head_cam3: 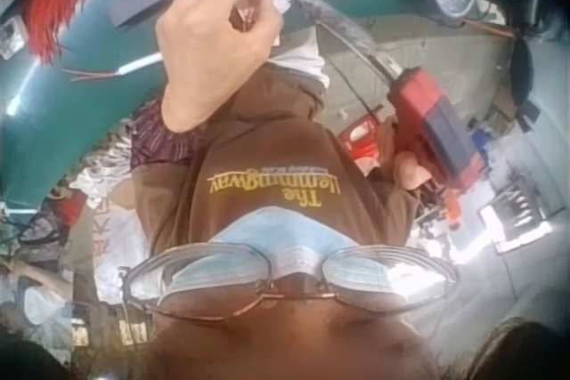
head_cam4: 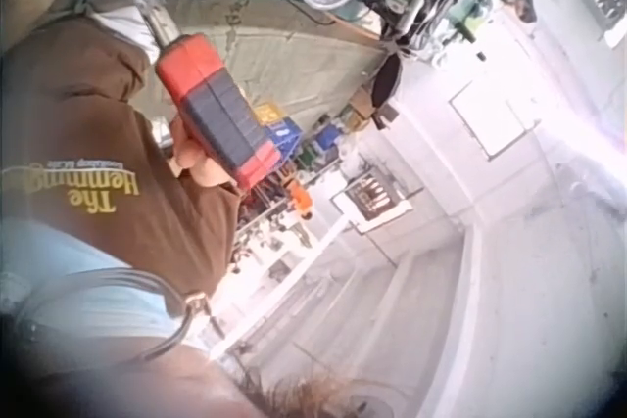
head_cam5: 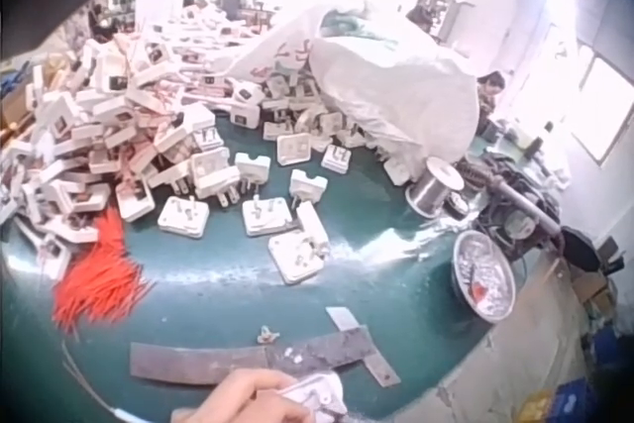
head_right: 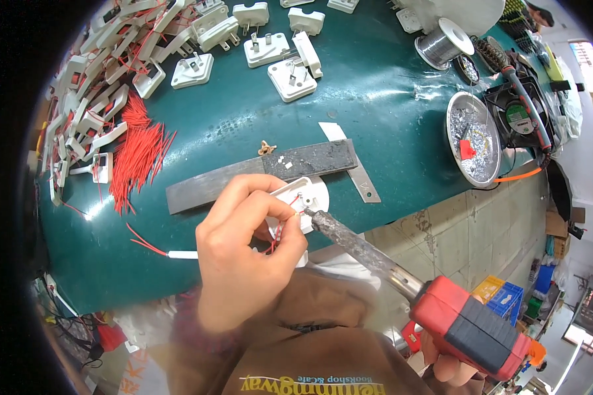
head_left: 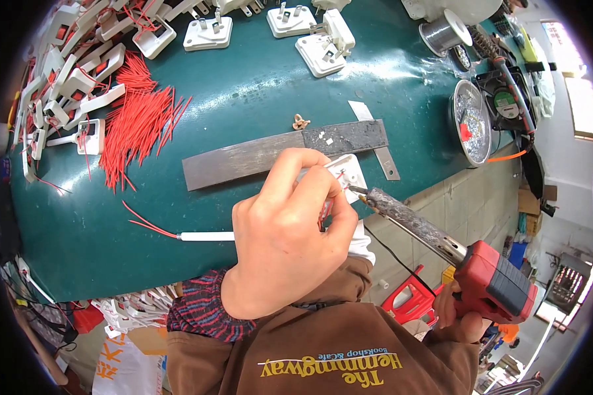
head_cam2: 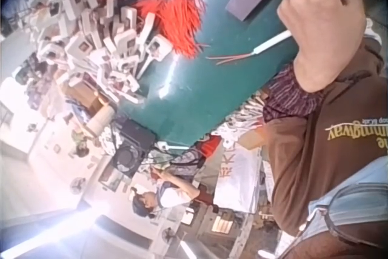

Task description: The person solders red wires onto small electronic components housed in plastic casings at a workbench. This is done using a soldering iron and solder.

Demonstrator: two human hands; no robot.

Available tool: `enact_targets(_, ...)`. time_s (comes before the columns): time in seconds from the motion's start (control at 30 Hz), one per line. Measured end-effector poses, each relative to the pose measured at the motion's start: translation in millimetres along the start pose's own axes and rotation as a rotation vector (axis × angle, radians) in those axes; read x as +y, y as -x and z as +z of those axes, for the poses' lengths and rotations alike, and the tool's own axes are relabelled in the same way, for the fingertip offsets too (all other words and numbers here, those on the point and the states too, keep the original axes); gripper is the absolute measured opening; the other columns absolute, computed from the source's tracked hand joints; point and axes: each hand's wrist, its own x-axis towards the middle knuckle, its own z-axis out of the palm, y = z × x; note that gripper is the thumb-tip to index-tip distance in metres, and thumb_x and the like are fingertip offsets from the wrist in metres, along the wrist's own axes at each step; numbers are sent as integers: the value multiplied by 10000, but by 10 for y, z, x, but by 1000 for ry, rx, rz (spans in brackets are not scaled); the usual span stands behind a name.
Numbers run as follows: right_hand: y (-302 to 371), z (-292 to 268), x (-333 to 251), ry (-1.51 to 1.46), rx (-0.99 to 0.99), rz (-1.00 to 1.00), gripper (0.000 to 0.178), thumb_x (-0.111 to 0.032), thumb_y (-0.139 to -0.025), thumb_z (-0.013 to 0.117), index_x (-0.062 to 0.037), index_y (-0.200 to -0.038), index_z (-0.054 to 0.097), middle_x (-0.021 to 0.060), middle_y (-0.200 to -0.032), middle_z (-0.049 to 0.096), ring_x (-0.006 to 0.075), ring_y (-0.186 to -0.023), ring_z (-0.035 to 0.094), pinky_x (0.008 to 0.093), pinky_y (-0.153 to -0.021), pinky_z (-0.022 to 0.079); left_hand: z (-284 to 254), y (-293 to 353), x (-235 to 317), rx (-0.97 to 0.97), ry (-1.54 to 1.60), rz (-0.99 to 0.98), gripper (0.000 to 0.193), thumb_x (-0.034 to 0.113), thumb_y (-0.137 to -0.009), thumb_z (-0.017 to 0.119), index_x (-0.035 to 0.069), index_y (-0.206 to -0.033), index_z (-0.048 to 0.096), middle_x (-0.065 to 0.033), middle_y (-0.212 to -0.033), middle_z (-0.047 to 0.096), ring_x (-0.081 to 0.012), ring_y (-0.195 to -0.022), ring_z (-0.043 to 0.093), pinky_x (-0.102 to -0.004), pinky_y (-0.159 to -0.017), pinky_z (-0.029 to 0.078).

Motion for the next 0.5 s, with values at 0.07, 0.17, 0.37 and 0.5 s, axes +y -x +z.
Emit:
enact_targets(0.07,1,9,-32,7,70,158,632,-504,-770,701,41,-1030,517,5,-523,485,124,-397,466,250,-408,368,0,13,-10,3,-13,-1,106,-59,-661,660,3,-717,595,-101,-888,621,-129,-598,604,-237,-463,462)
enact_targets(0.17,23,-96,29,-16,-12,188,646,-529,-754,704,39,-998,515,8,-523,485,125,-408,473,249,-427,385,1,39,-14,11,-38,-5,106,-60,-659,658,4,-717,596,-102,-887,622,-129,-594,601,-238,-463,461)
enact_targets(0.37,257,205,-103,11,390,238,761,-592,-765,648,49,-1133,469,-14,-524,479,113,-437,477,242,-452,368,-2,5,-1,-1,-23,-6,108,-62,-656,656,6,-717,597,-103,-884,624,-131,-584,593,-240,-460,455)
enact_targets(0.5,366,-176,42,-46,139,221,762,-586,-771,646,50,-1150,465,-18,-521,475,112,-437,476,238,-448,363,-17,7,19,-5,-25,-8,108,-63,-658,655,6,-717,598,-104,-886,625,-133,-583,590,-239,-462,454)
